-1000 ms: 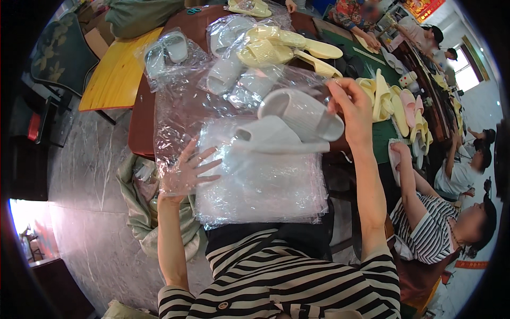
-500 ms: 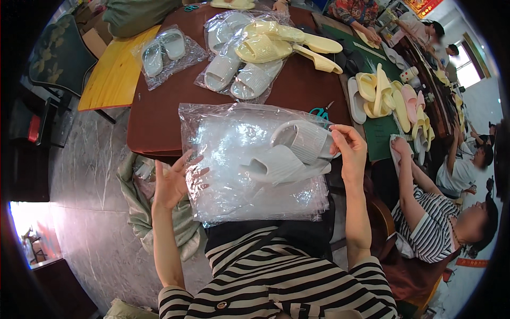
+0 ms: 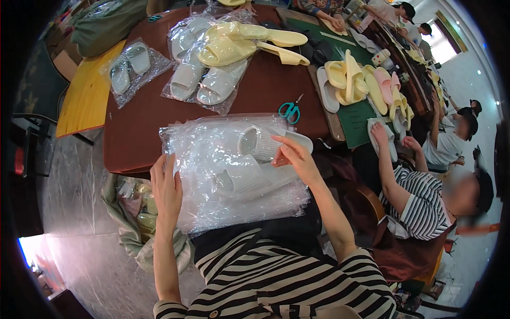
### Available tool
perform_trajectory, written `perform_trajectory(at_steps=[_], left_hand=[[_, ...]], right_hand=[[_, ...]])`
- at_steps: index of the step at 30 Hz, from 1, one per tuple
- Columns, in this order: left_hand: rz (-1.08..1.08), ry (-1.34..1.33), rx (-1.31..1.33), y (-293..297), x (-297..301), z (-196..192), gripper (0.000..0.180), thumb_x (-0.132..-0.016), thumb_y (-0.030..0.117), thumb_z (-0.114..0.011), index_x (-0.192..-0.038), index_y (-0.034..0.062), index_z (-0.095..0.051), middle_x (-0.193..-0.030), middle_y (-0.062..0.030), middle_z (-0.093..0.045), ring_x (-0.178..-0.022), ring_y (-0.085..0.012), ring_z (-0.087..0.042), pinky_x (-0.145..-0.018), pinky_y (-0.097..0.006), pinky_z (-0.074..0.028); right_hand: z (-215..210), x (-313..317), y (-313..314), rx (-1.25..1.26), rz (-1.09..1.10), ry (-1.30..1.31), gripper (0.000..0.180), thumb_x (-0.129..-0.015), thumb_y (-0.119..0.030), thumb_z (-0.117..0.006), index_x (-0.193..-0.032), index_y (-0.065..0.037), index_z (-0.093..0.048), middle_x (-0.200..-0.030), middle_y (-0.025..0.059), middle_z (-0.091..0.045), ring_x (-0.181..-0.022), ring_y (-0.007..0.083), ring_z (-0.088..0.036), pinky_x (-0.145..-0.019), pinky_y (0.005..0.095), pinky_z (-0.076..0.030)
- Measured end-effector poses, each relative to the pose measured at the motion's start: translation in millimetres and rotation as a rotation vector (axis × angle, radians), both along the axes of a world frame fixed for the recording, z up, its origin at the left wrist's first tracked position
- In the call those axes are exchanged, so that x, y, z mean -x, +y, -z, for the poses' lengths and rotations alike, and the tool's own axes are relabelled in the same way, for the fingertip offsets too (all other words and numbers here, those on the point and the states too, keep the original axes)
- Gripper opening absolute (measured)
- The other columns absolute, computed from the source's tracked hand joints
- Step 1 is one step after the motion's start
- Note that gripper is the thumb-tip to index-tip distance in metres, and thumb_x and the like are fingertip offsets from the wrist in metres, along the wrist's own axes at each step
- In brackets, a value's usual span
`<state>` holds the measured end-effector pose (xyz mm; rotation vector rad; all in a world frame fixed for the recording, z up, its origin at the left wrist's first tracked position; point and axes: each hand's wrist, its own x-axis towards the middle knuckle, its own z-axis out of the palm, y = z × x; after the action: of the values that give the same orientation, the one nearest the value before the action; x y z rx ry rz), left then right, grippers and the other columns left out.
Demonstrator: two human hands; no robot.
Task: The person packages finished sandals by placing them into plastic bags, then sealing the bags with scissors.
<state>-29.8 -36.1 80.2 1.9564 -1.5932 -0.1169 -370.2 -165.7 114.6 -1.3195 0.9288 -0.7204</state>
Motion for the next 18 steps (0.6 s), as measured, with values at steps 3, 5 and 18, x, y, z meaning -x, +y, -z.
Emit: perform_trajectory(at_steps=[3,5,18], left_hand=[[0.184,-0.023,-0.09,-7.5,1.2,13.1,0.046,-0.095,0.012,-0.056,-0.14,0.0051,-0.047,-0.144,-0.0156,-0.044,-0.133,-0.0375,-0.04,-0.11,-0.045,-0.033],[0.173,-0.049,-0.137,-7.1,-4.2,38.3,0.047,-0.097,0.017,-0.053,-0.143,0.0064,-0.045,-0.148,-0.0149,-0.04,-0.137,-0.0377,-0.035,-0.114,-0.048,-0.028],[0.225,-0.164,-0.33,-4.0,4.2,80.8,0.063,-0.097,0.032,-0.053,-0.154,0.0177,-0.031,-0.163,-0.0084,-0.017,-0.15,-0.0367,-0.008,-0.119,-0.057,-0.008]], right_hand=[[10.7,9.7,0.0,-0.123,-0.068,-0.089,0.038,-0.107,-0.024,-0.039,-0.133,-0.002,-0.056,-0.096,0.0076,-0.065,-0.093,0.0184,-0.067,-0.086,0.0334,-0.056],[18.8,21.1,-3.6,-0.118,-0.057,-0.076,0.036,-0.105,-0.022,-0.043,-0.132,-0.002,-0.056,-0.096,0.0071,-0.065,-0.092,0.0177,-0.066,-0.086,0.0322,-0.055],[159.6,120.4,-50.0,0.08,0.568,0.414,0.05,-0.086,-0.012,-0.069,-0.133,-0.003,-0.054,-0.124,0.0108,-0.06,-0.113,0.0203,-0.057,-0.098,0.033,-0.043]])
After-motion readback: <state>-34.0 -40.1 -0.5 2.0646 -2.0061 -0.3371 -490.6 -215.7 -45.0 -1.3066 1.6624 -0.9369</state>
